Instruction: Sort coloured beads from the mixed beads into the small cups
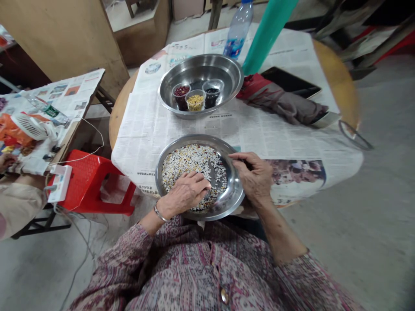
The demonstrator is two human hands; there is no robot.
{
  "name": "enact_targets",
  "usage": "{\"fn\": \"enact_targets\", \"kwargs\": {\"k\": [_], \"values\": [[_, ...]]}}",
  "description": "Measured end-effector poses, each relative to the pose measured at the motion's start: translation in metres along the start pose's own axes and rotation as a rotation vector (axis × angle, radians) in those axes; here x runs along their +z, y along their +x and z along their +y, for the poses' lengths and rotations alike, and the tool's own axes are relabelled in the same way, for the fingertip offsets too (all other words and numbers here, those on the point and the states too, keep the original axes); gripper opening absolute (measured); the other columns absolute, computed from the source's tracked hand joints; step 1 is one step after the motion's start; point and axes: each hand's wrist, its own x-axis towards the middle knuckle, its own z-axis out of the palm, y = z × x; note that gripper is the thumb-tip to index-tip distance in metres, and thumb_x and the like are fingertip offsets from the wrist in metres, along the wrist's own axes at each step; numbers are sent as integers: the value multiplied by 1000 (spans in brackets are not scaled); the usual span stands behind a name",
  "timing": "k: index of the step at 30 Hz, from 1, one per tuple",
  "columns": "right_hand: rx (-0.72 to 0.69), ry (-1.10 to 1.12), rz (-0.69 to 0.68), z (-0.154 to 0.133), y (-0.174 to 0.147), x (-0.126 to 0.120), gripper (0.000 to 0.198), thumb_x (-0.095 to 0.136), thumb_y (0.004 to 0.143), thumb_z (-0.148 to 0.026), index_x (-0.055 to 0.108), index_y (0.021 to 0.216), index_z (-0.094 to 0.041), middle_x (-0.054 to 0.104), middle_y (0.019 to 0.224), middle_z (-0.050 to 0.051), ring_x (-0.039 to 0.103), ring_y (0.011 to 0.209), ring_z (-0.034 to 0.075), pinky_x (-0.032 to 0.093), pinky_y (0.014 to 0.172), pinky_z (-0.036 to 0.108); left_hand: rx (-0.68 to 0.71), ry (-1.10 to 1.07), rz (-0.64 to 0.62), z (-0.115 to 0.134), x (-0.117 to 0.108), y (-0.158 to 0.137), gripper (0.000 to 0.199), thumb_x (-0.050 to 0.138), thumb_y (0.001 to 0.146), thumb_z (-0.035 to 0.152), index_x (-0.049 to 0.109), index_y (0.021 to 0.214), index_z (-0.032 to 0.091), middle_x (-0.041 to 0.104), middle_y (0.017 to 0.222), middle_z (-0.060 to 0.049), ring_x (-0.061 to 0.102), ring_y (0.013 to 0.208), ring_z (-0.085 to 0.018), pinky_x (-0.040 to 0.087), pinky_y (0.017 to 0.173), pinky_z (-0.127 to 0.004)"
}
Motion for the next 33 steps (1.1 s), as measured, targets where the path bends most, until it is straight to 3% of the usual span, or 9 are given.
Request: {"fn": "enact_targets", "kwargs": {"k": [8, 12, 16, 20, 25, 29, 33], "values": [[0, 12, -15, 0, 1, 0, 17, 60, 80, -20, 76, 84, -24, 72, 82, 1, 67, 79, 18, 51, 75, 33, -19, -23, 46, -1, -2, -1, 20, 43, 103, 21, 63, 103, 18, 65, 104, -4, 59, 98, -18, 46, 92, -36], [10, 14, -21, -2, 1, 0, 17, 60, 81, -21, 76, 84, -24, 71, 82, 1, 66, 79, 18, 51, 74, 32, -150, -48, 206, -3, -5, -1, 21, 40, 104, 20, 61, 102, 18, 64, 103, -6, 58, 97, -19, 48, 92, -37], [10, 15, -21, -4, 2, -1, 16, 60, 81, -21, 76, 84, -23, 71, 82, 1, 66, 79, 18, 51, 75, 32, -281, 2, 292, -6, -2, 1, 19, 54, 97, 19, 57, 116, 20, 60, 116, -8, 54, 110, -24, 50, 96, -42], [11, 23, -24, -3, 2, 0, 16, 60, 81, -22, 76, 84, -23, 72, 82, 1, 67, 80, 18, 52, 76, 33, -278, -28, 219, -6, 4, 4, 16, 49, 98, 13, 59, 107, 20, 61, 105, -6, 58, 101, -20, 53, 90, -36], [6, 30, -16, 0, 2, 1, 17, 60, 80, -22, 76, 84, -23, 73, 83, 1, 67, 80, 19, 52, 77, 34, -108, -17, 73, 2, 2, 0, 21, 42, 102, 15, 63, 101, 18, 64, 99, -5, 60, 93, -17, 53, 82, -30], [14, 14, -16, -2, 2, 0, 16, 60, 80, -22, 76, 83, -24, 72, 82, 1, 66, 79, 18, 52, 76, 33, -200, 123, 22, 5, -10, -7, 20, 46, 98, 13, 65, 99, 18, 65, 97, -6, 60, 90, -18, 52, 79, -31], [22, 8, -22, -3, 2, 0, 16, 60, 80, -22, 76, 84, -24, 72, 82, 1, 66, 79, 18, 52, 76, 33, -270, 172, 49, 1, -20, -4, 18, 50, 96, 13, 66, 101, 19, 65, 102, -7, 58, 98, -21, 51, 82, -33]]}}
